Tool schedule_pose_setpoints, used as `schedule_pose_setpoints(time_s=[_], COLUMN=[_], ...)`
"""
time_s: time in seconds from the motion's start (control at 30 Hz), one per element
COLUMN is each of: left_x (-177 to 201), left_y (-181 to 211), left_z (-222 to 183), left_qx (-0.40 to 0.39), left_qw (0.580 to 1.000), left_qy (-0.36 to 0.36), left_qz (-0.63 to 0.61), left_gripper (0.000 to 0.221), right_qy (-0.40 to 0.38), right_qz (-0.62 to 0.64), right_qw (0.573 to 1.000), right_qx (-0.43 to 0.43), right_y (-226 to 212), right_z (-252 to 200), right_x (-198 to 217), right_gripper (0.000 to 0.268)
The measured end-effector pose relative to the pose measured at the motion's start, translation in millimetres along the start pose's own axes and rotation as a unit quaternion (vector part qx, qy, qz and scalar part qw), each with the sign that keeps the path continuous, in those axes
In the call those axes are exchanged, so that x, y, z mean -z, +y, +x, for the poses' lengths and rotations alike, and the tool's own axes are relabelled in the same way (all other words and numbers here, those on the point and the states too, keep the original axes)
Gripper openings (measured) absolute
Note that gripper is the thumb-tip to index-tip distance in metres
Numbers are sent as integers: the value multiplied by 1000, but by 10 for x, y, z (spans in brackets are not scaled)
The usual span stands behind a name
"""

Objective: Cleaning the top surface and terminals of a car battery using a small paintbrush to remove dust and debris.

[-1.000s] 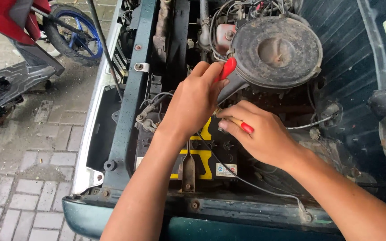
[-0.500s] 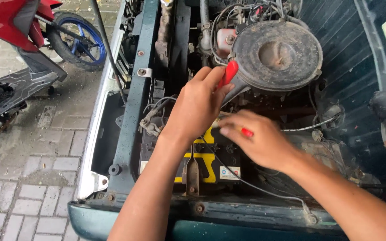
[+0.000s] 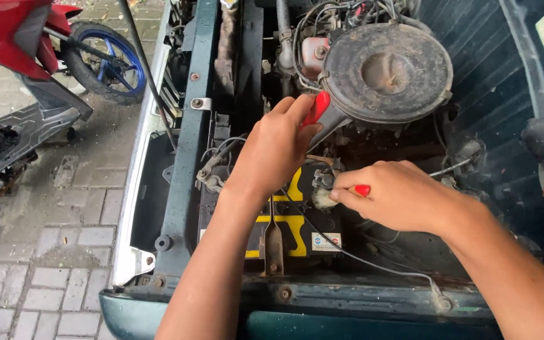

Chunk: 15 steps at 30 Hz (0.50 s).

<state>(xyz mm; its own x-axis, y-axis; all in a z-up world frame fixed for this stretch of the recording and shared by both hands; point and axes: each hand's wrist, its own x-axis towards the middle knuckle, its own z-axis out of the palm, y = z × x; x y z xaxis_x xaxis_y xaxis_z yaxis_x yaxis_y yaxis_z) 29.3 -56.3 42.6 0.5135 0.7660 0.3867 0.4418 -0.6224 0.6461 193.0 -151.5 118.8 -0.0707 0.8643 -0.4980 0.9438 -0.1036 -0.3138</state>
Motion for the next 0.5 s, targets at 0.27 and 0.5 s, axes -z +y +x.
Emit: schedule_pose_setpoints(time_s=[0.27,0.5], left_x=[46,-76], left_y=[71,-21], left_z=[17,-4], left_qx=[3,-24], left_qw=[999,998], left_qy=[-51,-38], left_qz=[2,38], left_gripper=[12,30], right_qy=[-74,2], right_qz=[-68,-38], right_qw=[993,996], right_qx=[-59,79], right_y=[-36,-12], right_z=[-77,89], right_x=[95,-56], right_gripper=[27,25])
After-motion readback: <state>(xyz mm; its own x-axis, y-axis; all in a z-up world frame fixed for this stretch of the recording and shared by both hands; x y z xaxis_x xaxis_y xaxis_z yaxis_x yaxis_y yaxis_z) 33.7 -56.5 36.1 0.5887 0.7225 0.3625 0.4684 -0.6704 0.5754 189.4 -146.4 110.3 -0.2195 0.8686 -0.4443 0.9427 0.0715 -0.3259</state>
